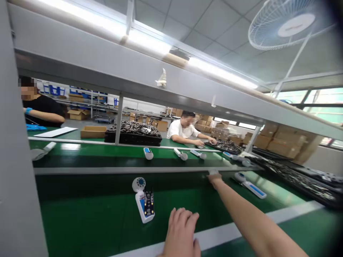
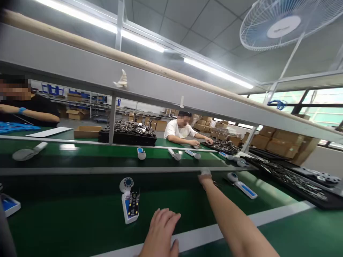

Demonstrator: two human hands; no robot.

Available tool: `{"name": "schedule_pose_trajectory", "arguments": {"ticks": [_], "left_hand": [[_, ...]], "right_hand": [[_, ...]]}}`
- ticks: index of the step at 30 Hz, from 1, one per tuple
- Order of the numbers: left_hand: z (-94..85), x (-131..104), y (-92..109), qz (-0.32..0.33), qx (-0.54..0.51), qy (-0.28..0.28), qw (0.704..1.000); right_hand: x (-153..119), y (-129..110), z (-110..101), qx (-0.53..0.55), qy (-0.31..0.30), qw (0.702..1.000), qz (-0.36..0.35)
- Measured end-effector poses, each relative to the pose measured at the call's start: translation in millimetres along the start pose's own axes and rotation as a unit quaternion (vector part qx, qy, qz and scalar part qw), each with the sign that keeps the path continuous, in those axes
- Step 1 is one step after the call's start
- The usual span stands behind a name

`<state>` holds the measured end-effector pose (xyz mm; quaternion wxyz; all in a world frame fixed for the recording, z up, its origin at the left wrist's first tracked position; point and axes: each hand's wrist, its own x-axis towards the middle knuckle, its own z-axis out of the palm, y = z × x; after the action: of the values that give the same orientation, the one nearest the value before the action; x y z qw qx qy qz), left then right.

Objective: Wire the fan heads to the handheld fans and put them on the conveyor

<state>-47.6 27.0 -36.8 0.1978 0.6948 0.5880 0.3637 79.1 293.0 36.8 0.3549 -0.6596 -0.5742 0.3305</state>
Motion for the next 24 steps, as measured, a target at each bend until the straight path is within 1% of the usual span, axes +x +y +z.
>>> {"name": "schedule_pose_trajectory", "arguments": {"ticks": [2,4,6,8,10,11,12,13,14,15,16,18,19,20,22,23,24], "left_hand": [[3.9,-1,-1,-0.021,-0.013,0.056,0.998],[6.8,0,-1,-0.061,-0.034,0.122,0.99],[6.8,3,-1,-0.114,-0.076,0.184,0.973],[4.0,6,-1,-0.165,-0.115,0.221,0.954],[0.4,7,-2,-0.183,-0.117,0.224,0.95],[-1.0,7,-2,-0.177,-0.1,0.218,0.954],[-2.0,6,-3,-0.161,-0.07,0.206,0.963],[-2.7,6,-4,-0.14,-0.034,0.19,0.971],[-3.1,5,-5,-0.12,0.0,0.171,0.978],[-3.3,4,-6,-0.106,0.03,0.15,0.983],[-3.6,3,-6,-0.094,0.055,0.128,0.986],[-4.7,2,-4,-0.074,0.1,0.099,0.987],[-5.6,2,-3,-0.062,0.126,0.095,0.985],[-6.7,1,-1,-0.045,0.158,0.094,0.982],[-9.6,1,1,-0.009,0.22,0.088,0.972],[-11.4,1,1,0.005,0.241,0.078,0.967],[-13.7,2,-1,0.022,0.253,0.053,0.966]], "right_hand": [[-12,3,-7,0.073,-0.072,0.994,0.035],[-36,13,-16,0.146,-0.146,0.977,0.058],[-72,30,-25,0.215,-0.207,0.952,0.063],[-117,51,-28,0.27,-0.247,0.928,0.066],[-163,72,-27,0.32,-0.275,0.904,0.075],[-184,82,-26,0.38,-0.298,0.872,0.081],[-201,90,-25,0.413,-0.311,0.852,0.084],[-215,97,-24,0.422,-0.315,0.846,0.086],[-225,103,-25,0.416,-0.308,0.852,0.083],[-232,107,-28,0.384,-0.295,0.872,0.074],[-235,109,-31,0.329,-0.28,0.9,0.053],[-237,110,-41,0.165,-0.243,0.955,-0.029],[-237,109,-47,0.068,-0.223,0.969,-0.077],[-237,108,-51,-0.027,-0.201,0.971,-0.123],[-238,106,-59,-0.172,-0.17,0.951,-0.192],[-239,105,-61,-0.216,-0.165,0.939,-0.21],[-239,105,-62,-0.244,-0.17,0.929,-0.222]]}}
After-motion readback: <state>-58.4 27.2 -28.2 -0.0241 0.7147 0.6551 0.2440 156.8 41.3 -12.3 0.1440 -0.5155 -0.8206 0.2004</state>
